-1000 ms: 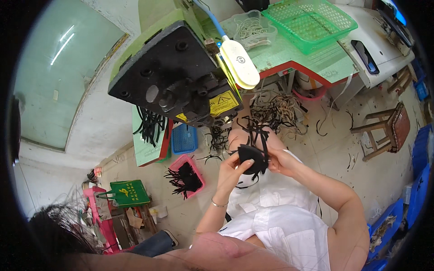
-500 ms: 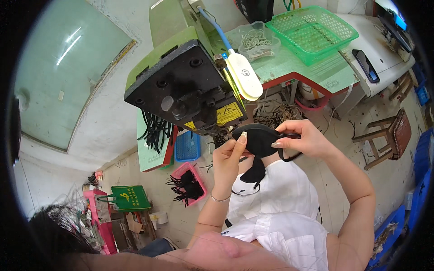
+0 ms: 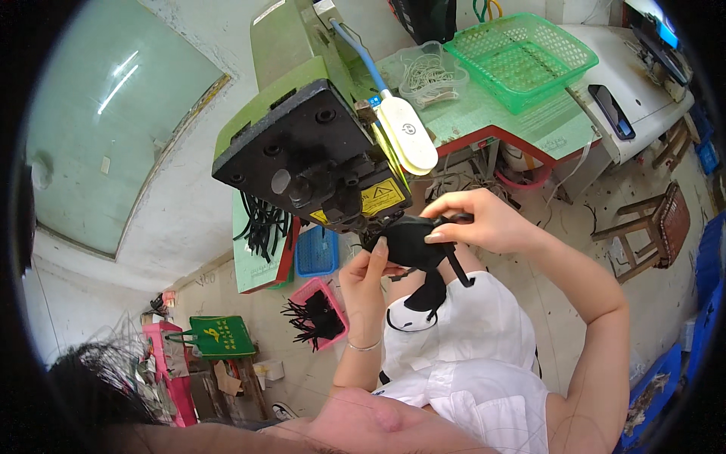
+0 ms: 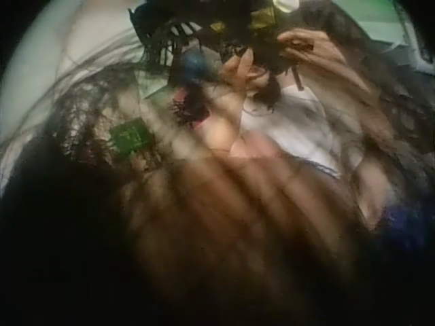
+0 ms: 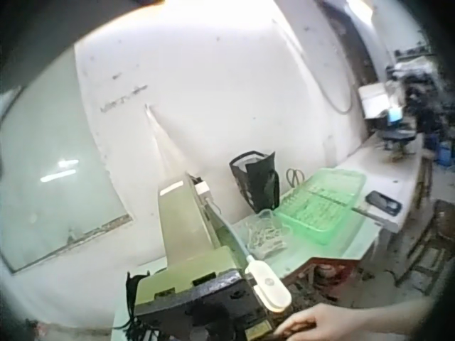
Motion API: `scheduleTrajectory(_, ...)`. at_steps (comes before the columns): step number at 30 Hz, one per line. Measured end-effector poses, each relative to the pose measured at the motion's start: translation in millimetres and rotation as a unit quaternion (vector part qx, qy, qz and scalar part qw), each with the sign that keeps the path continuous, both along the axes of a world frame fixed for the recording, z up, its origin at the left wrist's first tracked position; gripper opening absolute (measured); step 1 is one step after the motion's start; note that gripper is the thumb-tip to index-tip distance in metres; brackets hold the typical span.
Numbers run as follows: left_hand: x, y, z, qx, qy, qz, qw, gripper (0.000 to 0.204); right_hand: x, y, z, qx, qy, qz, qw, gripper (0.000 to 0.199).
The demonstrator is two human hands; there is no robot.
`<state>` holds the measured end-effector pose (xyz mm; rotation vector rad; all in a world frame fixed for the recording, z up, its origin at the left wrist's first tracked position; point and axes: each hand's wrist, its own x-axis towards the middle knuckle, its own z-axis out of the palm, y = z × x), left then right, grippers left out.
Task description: The person uses a manual press machine to trim the edges of black fabric strips. They repeatedly pick up individual strips, position them under the press, and operate the lever to cut the material, placing the finished pieces on the table.
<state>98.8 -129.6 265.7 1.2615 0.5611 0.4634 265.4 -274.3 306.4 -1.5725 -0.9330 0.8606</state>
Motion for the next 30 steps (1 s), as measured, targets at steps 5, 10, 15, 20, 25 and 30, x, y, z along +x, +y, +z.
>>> scheduleTrajectory(5, -3, 25, 18, 0.085, 0.006, -0.075, 0.994, 0.018, 11, 27, 6, 0.039, -0.04, 0.067, 0.996, 0.03)
scheduleTrajectory(10, 5, 32, 31, 0.087, 0.018, -0.101, 0.991, 0.019, 20, 39, 22, -0.02, -0.116, 0.116, 0.986, 0.032)
scheduleTrajectory(15, 4, 44, 14, 0.114, -0.022, -0.092, 0.989, 0.022, 45, 42, 24, -0.092, -0.068, 0.158, 0.981, 0.028)
scheduleTrajectory(20, 7, 38, 9, 0.163, -0.06, -0.062, 0.983, 0.023, 44, 44, 18, -0.133, -0.022, 0.189, 0.973, 0.033)
scheduleTrajectory(25, 4, 35, 5, 0.105, -0.029, -0.063, 0.992, 0.02, 34, 41, 21, -0.077, 0.003, 0.187, 0.979, 0.032)
scheduleTrajectory(30, 3, 52, 7, 0.14, -0.049, -0.132, 0.98, 0.022, 24, 39, 27, -0.073, -0.055, 0.14, 0.986, 0.028)
